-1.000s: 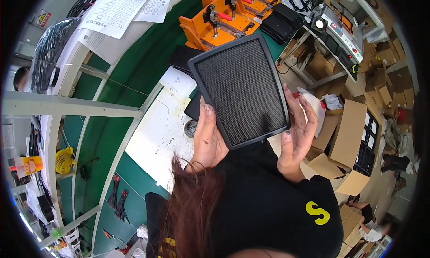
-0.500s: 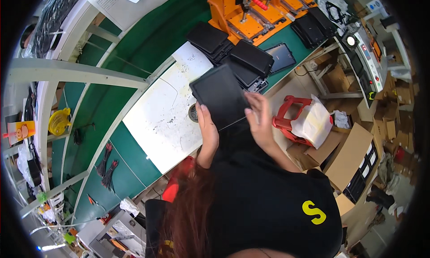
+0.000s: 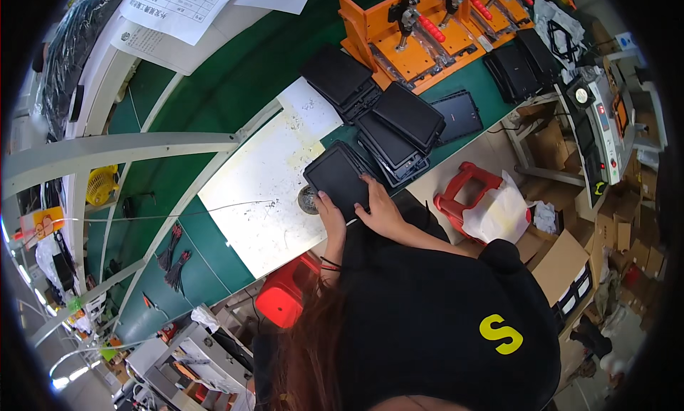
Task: The person assembles black electronic devices by placing them into orange clamping fixtures on a workbench. They then retrieve black plastic frames from a cardboard box and attach them to the devices. The person repeatedly handles the devices, moving them between the workbench and the box.
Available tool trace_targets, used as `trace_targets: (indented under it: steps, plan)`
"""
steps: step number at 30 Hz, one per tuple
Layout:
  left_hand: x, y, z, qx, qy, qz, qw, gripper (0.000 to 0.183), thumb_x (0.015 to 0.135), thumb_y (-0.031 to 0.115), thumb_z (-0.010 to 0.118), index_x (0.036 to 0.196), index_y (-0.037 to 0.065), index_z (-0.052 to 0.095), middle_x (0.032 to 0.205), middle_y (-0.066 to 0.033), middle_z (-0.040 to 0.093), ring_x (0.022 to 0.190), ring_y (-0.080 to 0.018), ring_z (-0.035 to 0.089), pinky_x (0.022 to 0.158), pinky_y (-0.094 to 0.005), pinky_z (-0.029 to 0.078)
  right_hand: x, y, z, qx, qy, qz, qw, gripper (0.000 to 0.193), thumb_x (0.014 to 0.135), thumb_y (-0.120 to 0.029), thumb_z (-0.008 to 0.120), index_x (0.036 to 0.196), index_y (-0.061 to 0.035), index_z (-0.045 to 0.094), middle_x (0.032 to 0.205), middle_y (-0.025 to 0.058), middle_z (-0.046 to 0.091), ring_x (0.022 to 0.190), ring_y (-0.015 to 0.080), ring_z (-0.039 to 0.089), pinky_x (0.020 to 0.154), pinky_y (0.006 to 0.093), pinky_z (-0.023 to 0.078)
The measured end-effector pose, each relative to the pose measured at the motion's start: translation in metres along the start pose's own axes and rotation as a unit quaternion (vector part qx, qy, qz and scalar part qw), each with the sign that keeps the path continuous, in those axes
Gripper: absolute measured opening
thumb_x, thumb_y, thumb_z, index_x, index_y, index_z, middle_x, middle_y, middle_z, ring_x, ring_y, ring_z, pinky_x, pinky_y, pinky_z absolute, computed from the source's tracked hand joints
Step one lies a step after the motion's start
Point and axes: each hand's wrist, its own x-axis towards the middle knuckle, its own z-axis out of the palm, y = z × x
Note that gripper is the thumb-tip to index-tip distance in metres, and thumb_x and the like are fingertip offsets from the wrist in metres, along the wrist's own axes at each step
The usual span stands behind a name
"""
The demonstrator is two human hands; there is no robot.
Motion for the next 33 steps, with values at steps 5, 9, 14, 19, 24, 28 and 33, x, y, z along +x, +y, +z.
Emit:
trace_targets:
  steps: [5,9,14,19,24,28,33]
  plan:
    - [0.003,-0.002,0.001,0.055,0.002,-0.017,0.998,0.063,0.100,0.039,0.031,0.136,-0.011,0.028,0.142,-0.0270,0.031,0.131,-0.0346,0.033,0.108,-0.0363,0.024,0.018,0.000,-0.018,-0.046,-0.014,-0.038,0.998,0.057,0.082,-0.016,0.059,0.127,0.0095,0.034,0.126,0.0274,0.043,0.116,0.0415,0.042,0.101,0.0438,0.033]
    - [-0.003,-0.001,-0.006,0.074,0.041,0.038,0.996,0.061,0.100,0.038,0.035,0.137,-0.010,0.028,0.141,-0.0245,0.034,0.131,-0.0315,0.033,0.108,-0.0351,0.025,0.056,0.021,-0.002,0.070,0.004,0.062,0.996,0.049,0.090,-0.022,0.051,0.125,0.0102,0.037,0.121,0.0300,0.047,0.114,0.0439,0.043,0.100,0.0455,0.033]
    - [-0.031,-0.001,-0.021,-0.064,-0.006,-0.143,0.988,0.056,0.098,0.038,0.042,0.131,-0.007,0.039,0.130,-0.0189,0.045,0.117,-0.0256,0.045,0.100,-0.0354,0.033,0.102,0.050,0.031,0.070,-0.088,0.224,0.968,0.070,0.095,-0.051,0.031,0.129,0.0099,0.037,0.129,0.0346,0.041,0.119,0.0483,0.040,0.101,0.0487,0.031]
    - [-0.013,0.001,-0.015,-0.288,-0.145,-0.240,0.915,0.063,0.095,0.050,0.042,0.138,0.005,0.035,0.137,-0.0091,0.044,0.127,-0.0208,0.041,0.106,-0.0362,0.031,0.115,0.039,0.041,0.031,-0.117,0.358,0.926,0.084,0.091,-0.063,0.017,0.134,0.0066,0.034,0.134,0.0338,0.036,0.124,0.0479,0.035,0.104,0.0524,0.027]
    - [-0.006,0.006,-0.008,-0.349,-0.165,-0.261,0.885,0.060,0.095,0.048,0.044,0.136,0.005,0.038,0.135,-0.0094,0.047,0.121,-0.0213,0.047,0.104,-0.0370,0.036,0.111,0.036,0.036,0.072,-0.131,0.376,0.915,0.089,0.089,-0.068,0.011,0.136,0.0041,0.035,0.140,0.0307,0.029,0.131,0.0448,0.026,0.107,0.0512,0.023]
    - [-0.014,-0.003,-0.015,-0.323,-0.155,-0.269,0.894,0.057,0.094,0.044,0.048,0.133,0.003,0.041,0.132,-0.0097,0.049,0.119,-0.0210,0.050,0.101,-0.0361,0.039,0.096,0.040,0.040,0.129,-0.136,0.435,0.881,0.093,0.087,-0.071,0.009,0.138,0.0036,0.033,0.145,0.0291,0.021,0.134,0.0438,0.021,0.109,0.0510,0.020]
    - [-0.012,-0.006,-0.029,-0.296,-0.153,-0.285,0.899,0.057,0.094,0.044,0.050,0.132,0.002,0.044,0.129,-0.0102,0.051,0.117,-0.0205,0.051,0.099,-0.0342,0.042,0.080,0.044,0.043,0.114,-0.143,0.460,0.869,0.100,0.083,-0.076,0.011,0.140,0.0047,0.028,0.147,0.0280,0.017,0.136,0.0408,0.019,0.111,0.0465,0.019]
